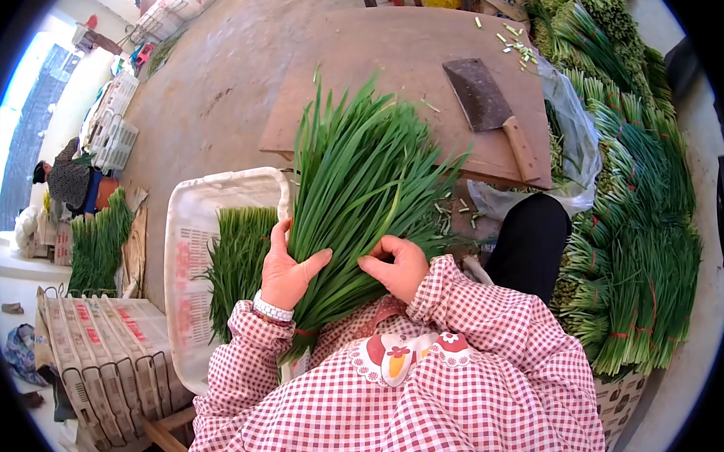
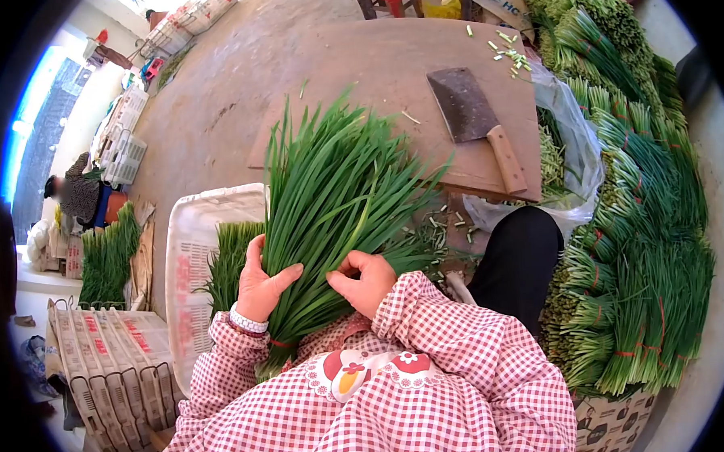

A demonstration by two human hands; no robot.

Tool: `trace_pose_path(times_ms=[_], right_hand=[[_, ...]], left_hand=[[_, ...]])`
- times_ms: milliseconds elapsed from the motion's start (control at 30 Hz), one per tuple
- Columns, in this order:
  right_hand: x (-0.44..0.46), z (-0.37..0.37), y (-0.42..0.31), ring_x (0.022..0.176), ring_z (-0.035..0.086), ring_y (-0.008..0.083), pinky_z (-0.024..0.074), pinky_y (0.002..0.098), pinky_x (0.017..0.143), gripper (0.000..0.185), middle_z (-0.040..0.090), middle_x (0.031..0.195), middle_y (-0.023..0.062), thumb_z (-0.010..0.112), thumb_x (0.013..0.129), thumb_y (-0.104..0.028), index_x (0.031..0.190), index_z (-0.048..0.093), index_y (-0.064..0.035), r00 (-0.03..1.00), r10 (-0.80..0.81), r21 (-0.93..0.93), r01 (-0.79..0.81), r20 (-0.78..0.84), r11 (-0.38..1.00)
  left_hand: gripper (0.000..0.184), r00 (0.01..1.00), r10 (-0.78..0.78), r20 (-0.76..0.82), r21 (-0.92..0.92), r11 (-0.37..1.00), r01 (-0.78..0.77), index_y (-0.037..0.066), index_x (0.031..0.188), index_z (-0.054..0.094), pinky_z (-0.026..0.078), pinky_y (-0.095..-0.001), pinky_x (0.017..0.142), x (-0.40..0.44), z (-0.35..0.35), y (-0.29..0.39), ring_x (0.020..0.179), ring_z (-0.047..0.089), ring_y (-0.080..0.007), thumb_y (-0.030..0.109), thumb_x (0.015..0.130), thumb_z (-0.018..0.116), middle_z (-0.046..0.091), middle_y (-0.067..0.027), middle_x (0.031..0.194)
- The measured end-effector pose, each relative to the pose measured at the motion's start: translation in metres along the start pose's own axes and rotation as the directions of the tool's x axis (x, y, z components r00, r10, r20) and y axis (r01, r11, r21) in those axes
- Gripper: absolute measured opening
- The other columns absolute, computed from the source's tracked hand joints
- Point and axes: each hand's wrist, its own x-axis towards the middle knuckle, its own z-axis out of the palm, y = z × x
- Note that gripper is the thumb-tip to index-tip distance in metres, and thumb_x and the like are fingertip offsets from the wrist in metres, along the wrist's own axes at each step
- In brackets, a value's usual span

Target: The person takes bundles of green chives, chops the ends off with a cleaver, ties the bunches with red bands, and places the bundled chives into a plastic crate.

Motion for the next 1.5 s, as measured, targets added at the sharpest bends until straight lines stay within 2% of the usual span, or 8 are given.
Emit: trace_pose_path(times_ms=[300,400,567,833,967,1167,1267,1500], right_hand=[[0.004,0.001,-0.01,0.074,0.058,0.0164,0.0455,0.0316,0.071,0.02,0.064,0.072,0.0051,0.074,0.074,-0.02,0.085,0.067,-0.0051,0.962,-0.268,-0.334,0.269,0.051,0.903],[0.015,0.002,-0.01,0.076,0.062,0.021,0.0503,0.0327,0.075,0.037,0.068,0.075,0.0041,0.076,0.072,-0.04,0.092,0.071,-0.0101,0.996,0.037,-0.268,-0.013,0.085,0.963],[0.017,-0.001,-0.01,0.065,0.057,0.0105,0.0453,0.0269,0.062,0.023,0.063,0.07,0.0031,0.075,0.077,-0.023,0.089,0.069,-0.0042,0.995,0.011,-0.144,0.004,0.098,0.99],[0.001,-0.01,-0.012,0.094,0.054,0.0296,0.0455,0.0396,0.082,0.019,0.06,0.087,0.0115,0.07,0.077,-0.026,0.085,0.07,-0.0097,0.967,-0.176,-0.533,0.248,0.183,0.809],[0.013,-0.011,-0.003,0.091,0.06,0.0186,0.0476,0.03,0.08,0.024,0.065,0.094,0.0084,0.067,0.086,-0.024,0.094,0.065,-0.0013,0.999,0.038,0.315,-0.035,-0.005,0.948],[-0.014,-0.094,0.003,0.08,0.055,0.0136,0.0489,0.0293,0.074,0.041,0.058,0.092,0.0035,0.068,0.086,-0.028,0.114,0.052,-0.0028,0.887,0.316,0.608,-0.05,-0.338,0.792],[-0.039,-0.112,0.039,0.087,0.056,0.0147,0.0496,0.03,0.072,0.044,0.058,0.093,0.0089,0.066,0.085,-0.023,0.12,0.05,-0.0001,0.834,0.533,0.628,-0.339,-0.144,0.7],[0.001,-0.076,0.018,0.122,0.048,0.0291,0.0353,0.0405,0.106,0.076,0.049,0.132,0.0201,0.074,0.08,-0.028,0.136,0.036,0.0073,0.907,0.161,0.072,-0.204,0.389,0.976]], left_hand=[[0.073,0.998,0.057,-0.022,0.207,0.977,-0.051,0.0,0.132,0.032,0.047,-0.0285,0.089,-0.002,0.005,0.003,0.103,0.059,-0.0171,0.011,0.074,0.076,0.059,-0.0132,0.118],[0.072,0.998,0.041,-0.037,0.261,0.965,-0.03,0.0,0.131,0.034,0.047,-0.0291,0.089,-0.003,0.009,0.009,0.102,0.061,-0.0179,0.011,0.073,0.076,0.06,-0.0135,0.116],[0.073,0.996,0.078,-0.031,0.174,0.982,-0.072,0.0,0.131,0.032,0.048,-0.0289,0.088,-0.004,0.011,0.004,0.1,0.061,-0.0163,0.011,0.074,0.076,0.063,-0.0119,0.111],[0.073,1.0,0.01,-0.017,0.194,0.981,-0.006,-0.002,0.132,0.032,0.047,-0.0284,0.089,0.002,0.003,0.001,0.1,0.06,-0.0164,0.009,0.074,0.076,0.061,-0.0124,0.115],[0.075,1.0,0.009,0.005,0.16,0.987,-0.01,-0.003,0.133,0.032,0.048,-0.0292,0.089,0.011,-0.015,-0.018,0.1,0.059,-0.0164,0.01,0.073,0.076,0.061,-0.0117,0.113],[0.089,0.995,-0.102,0.01,0.04,0.994,0.101,-0.004,0.141,0.02,0.046,-0.0322,0.093,0.006,-0.026,0.008,0.11,0.054,-0.0201,0.009,0.073,0.077,0.051,-0.014,0.125],[0.097,0.968,0.222,0.117,0.339,0.907,-0.249,-0.002,0.143,0.017,0.043,-0.0324,0.096,0.01,-0.024,0.005,0.111,0.055,-0.0219,0.011,0.069,0.079,0.052,-0.0171,0.127],[0.094,0.999,-0.045,0.02,0.261,0.965,0.038,-0.002,0.143,0.016,0.047,-0.0321,0.091,0.043,-0.025,0.003,0.101,0.061,-0.0251,0.012,0.069,0.072,0.059,-0.0195,0.118]])
